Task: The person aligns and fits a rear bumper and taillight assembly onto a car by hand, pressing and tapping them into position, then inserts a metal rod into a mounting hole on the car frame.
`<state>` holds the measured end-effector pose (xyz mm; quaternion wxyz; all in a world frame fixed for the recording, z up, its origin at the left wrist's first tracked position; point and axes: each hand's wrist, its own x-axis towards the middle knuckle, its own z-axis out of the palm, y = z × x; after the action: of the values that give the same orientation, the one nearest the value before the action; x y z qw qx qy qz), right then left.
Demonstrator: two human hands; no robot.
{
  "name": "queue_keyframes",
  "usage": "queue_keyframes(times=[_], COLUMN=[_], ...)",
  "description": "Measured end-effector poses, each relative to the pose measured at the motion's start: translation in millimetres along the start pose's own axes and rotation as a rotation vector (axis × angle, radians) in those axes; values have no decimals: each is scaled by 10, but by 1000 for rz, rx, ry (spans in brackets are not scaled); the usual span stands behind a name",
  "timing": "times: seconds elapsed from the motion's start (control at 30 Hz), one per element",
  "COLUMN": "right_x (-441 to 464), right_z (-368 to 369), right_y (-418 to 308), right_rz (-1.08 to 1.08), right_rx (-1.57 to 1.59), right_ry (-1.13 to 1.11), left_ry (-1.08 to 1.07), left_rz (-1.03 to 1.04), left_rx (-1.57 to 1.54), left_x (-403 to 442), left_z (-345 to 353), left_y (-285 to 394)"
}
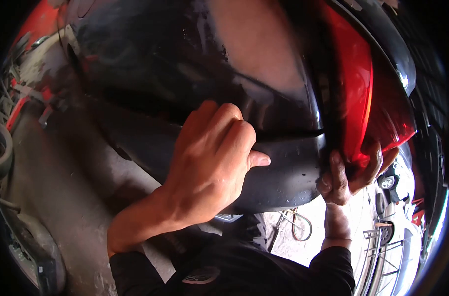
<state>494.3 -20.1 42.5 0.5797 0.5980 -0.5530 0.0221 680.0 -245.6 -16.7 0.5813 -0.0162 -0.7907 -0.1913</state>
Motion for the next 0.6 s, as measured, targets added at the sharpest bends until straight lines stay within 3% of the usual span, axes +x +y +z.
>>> queue_keyframes(times=[0.17,0.27,0.3,0.33,0.43,0.53,0.6], right_x=[-13,-36,-49,-62,-81,-79,-95], right_z=[-21,-29,-18,-17,-10,-16,-41], right_y=[-16,-14,-19,-33,-45,-38,-16], right_rz=[31,26,31,34,41,41,49], right_rx=[-17,-28,-28,-31,-32,-38,-50], right_ry=[-24,-27,-28,-29,-24,-28,-30], left_ry=[-48,253,258,145,196,440,355], left_rz=[33,10,2,10,69,34,-107], left_rx=[54,49,24,265,243,269,227], left_x=[13,-171,-267,-410,-877,-1125,-1529], left_z=[-98,-72,-60,-127,-184,153,527], left_y=[5,-49,-55,25,34,-52,-83])
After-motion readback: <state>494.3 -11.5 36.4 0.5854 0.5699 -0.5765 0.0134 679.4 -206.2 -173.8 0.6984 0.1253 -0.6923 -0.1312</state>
